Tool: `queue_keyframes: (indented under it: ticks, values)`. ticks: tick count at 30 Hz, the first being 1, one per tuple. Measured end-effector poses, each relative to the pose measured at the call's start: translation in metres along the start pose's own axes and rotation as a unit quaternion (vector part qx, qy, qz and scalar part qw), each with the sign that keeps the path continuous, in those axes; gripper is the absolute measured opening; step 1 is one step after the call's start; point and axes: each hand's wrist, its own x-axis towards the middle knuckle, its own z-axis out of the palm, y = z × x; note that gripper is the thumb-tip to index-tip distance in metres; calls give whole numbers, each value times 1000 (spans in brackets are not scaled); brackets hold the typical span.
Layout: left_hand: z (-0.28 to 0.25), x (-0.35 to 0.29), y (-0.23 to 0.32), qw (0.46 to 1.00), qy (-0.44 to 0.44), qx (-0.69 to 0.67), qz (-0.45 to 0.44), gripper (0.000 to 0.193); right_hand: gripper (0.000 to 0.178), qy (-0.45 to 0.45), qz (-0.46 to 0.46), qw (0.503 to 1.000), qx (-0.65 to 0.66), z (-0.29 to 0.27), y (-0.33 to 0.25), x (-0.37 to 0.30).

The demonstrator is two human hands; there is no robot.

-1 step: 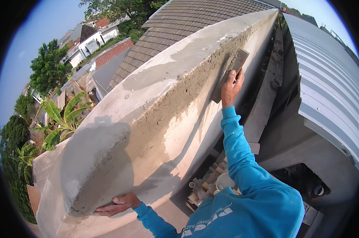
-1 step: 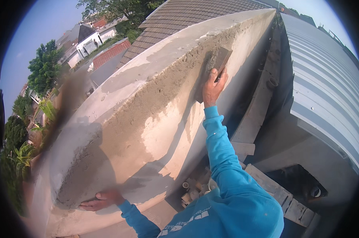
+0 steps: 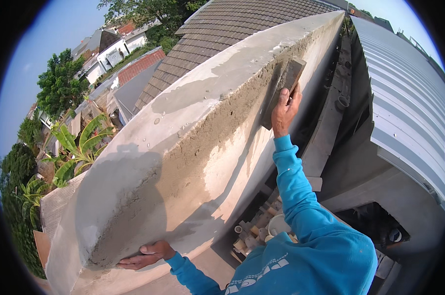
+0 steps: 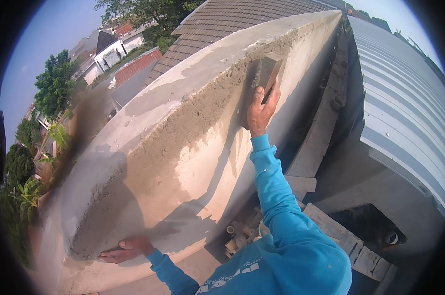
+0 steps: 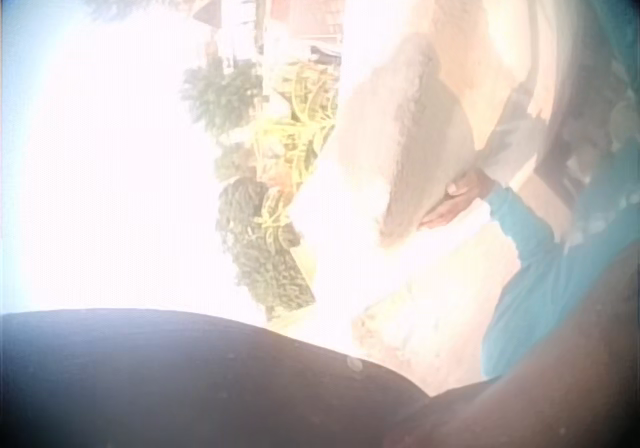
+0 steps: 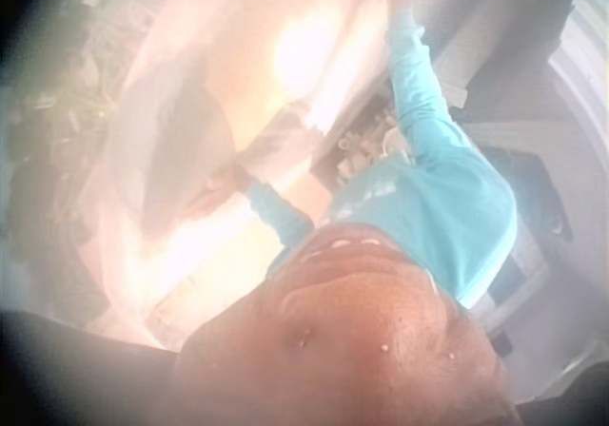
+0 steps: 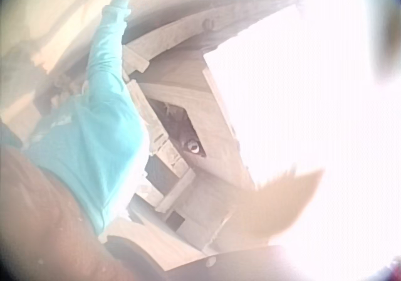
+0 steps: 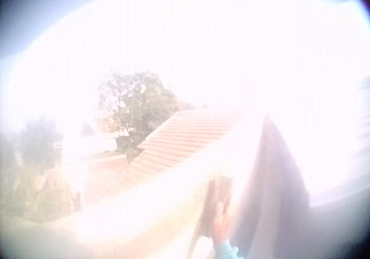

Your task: The person scoops wet cement from a bucket with a trowel and applies it to a curved concrete wall on a rooftop, smoothing the surface with the trowel. The person repeats this process along the wall's length.

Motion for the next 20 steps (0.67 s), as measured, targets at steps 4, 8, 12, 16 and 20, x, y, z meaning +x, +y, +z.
queue_keyframes:
  ticks: [4,8,12,16,20]
  values:
    - [-2,1,3,1000,-12,16,-11,82,74,-58,-157,982,-87,11,-30,4]
    - [5,-3,5,1000,4,3,-26,84,65,10,-118,986,-113,17,11,59]
    - [8,-6,2,999,12,-29,-36,85,61,17,-104,987,-119,14,54,90]
    - [9,-7,7,1000,15,-11,-22,87,65,15,-82,992,-91,6,41,77]
    - [10,-9,-3,996,-6,-85,-7,71,79,-43,-119,990,-60,10,34,37]
